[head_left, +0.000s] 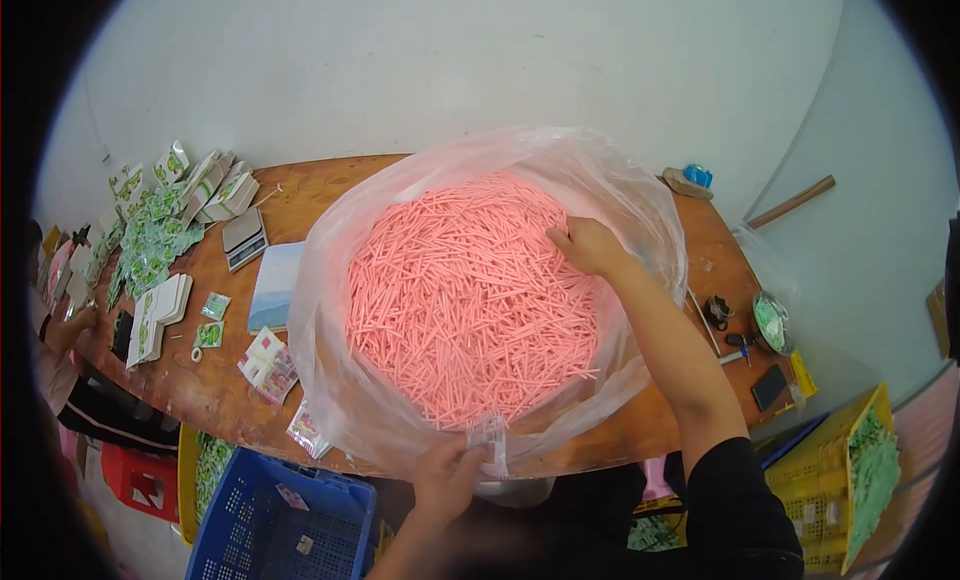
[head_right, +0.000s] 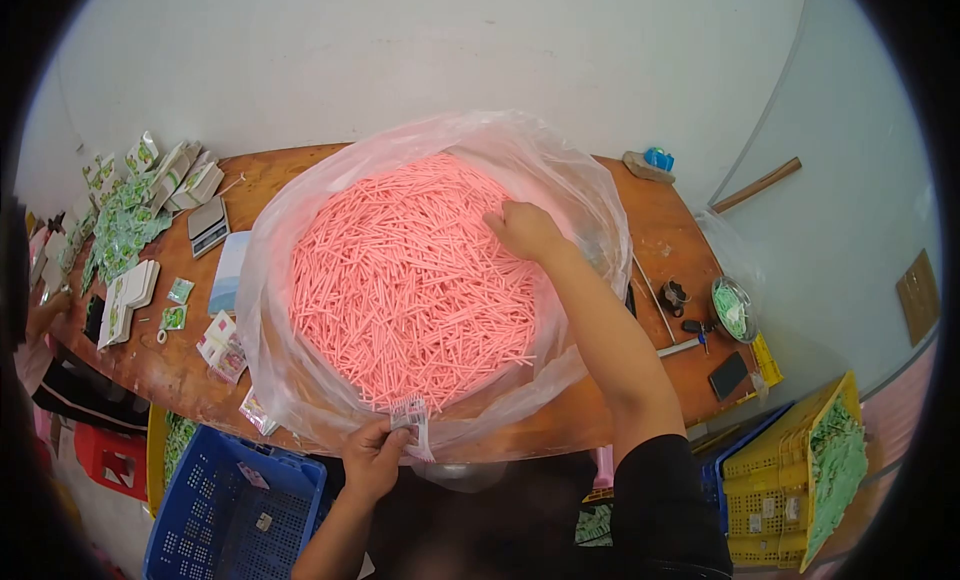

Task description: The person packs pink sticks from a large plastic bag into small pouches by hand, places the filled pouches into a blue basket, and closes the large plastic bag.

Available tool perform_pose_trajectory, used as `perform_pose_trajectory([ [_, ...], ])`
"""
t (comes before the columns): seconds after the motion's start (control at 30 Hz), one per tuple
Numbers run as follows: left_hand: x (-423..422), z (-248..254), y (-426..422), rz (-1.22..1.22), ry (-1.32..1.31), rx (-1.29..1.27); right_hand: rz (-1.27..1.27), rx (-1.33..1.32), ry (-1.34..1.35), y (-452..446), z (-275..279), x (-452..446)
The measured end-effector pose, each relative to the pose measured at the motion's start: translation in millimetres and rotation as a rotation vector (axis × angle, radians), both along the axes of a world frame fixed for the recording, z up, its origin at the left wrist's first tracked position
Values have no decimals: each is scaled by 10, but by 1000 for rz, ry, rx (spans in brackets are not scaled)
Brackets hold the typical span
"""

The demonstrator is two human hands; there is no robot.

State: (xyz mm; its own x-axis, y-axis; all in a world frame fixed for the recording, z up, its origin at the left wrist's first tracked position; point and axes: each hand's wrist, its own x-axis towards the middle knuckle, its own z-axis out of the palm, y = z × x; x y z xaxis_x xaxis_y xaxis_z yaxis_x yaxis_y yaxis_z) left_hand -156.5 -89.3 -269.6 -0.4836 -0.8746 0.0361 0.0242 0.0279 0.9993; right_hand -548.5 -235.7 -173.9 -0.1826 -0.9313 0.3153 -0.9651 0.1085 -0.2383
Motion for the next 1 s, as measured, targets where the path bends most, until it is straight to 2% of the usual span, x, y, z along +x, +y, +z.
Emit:
perform_pose_trajectory([
  [0.13, -136, 269, -148, -28, -83, -38, -69, -122, 20, 121, 136, 59],
  [0.23, -270, 348, -251, -21, -72, -156, -18, -132, -20, 177, 196, 47],
  [0.33, -385, 445, -339, -12, -104, -180, 71, -293, -316, 251, 199, 141],
  [0.43, -497, 355, -481, -57, -58, -223, 40, -117, -689, 486, 287, 417],
  [0.53, -548, 438, -486, -99, -29, -144, 46, 98, -931, 854, 380, 884],
  [0.63, -521, 420, -458, -163, -68, -120, 257, -35, -934, 1054, 225, 1148],
  [0.83, -493, 174, -416, -247, 75, -123, 507, 49, -945, 1195, 190, 1216],
  [1.0, -450, 127, -413, -345, 145, -7, 574, 109, -1000, 1232, 199, 1262],
])
